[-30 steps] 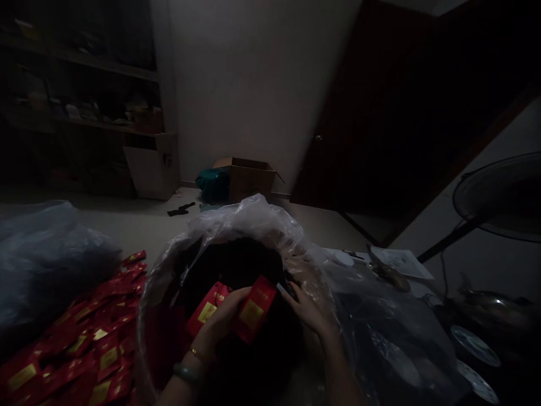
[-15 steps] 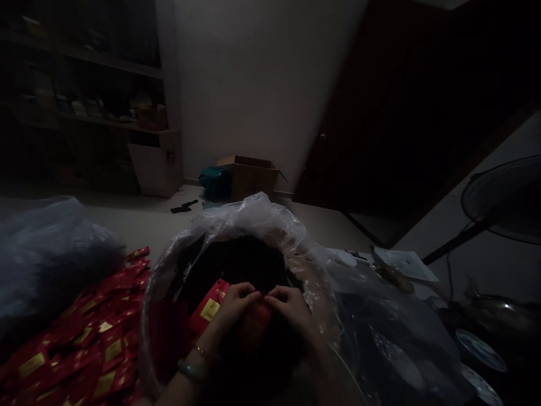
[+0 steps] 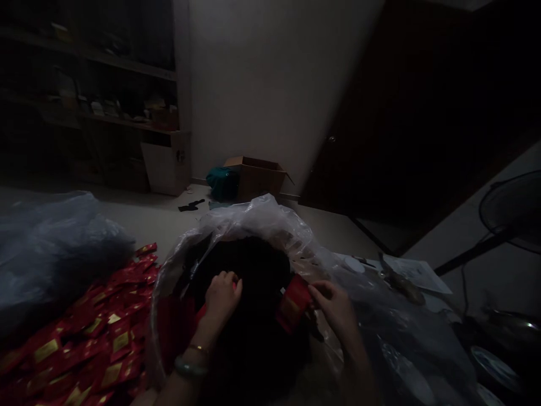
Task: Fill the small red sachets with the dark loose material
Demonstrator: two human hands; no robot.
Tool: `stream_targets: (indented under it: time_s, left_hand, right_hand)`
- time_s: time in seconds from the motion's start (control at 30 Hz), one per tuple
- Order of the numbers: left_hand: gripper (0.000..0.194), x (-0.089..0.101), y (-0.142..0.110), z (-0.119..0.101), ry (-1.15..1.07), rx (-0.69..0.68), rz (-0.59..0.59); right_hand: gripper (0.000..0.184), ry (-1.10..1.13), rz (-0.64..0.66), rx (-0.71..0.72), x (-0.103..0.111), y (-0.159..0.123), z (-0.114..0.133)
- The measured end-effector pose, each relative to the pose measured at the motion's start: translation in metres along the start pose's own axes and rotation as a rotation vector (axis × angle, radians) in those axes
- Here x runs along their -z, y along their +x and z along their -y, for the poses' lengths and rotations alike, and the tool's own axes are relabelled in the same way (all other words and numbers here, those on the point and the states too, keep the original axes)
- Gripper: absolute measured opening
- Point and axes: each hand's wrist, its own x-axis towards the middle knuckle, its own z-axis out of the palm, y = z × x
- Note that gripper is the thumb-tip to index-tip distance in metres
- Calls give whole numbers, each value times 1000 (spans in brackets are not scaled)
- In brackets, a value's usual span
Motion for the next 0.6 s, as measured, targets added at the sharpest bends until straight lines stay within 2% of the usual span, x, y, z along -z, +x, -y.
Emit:
stream_targets:
  time_s: [0.07, 0.1, 0.2, 0.27, 0.4, 0.47, 0.6]
  left_hand:
    - [31, 11, -2, 6, 185, 76, 102]
    - [35, 15, -3, 9, 218, 92, 163]
    - [37, 24, -7, 12, 238, 123, 283]
    - [34, 25, -7, 13, 245, 140, 287]
    - [26, 22, -5, 15, 271, 123, 255]
    - [26, 20, -4, 16, 263, 115, 229]
    - [26, 20, -4, 19, 86, 59, 161]
  right_hand:
    - [44, 105, -42, 77, -10, -14, 10]
    - [45, 170, 18, 109, -19, -23, 16]
    - [61, 378, 393, 158, -44, -44, 27]
    - [61, 441, 478, 131, -54, -46, 25]
    - [52, 375, 343, 44, -60, -26, -2]
    - [50, 289, 341, 36, -65, -16, -19]
    - [36, 31, 376, 168, -78, -11, -40]
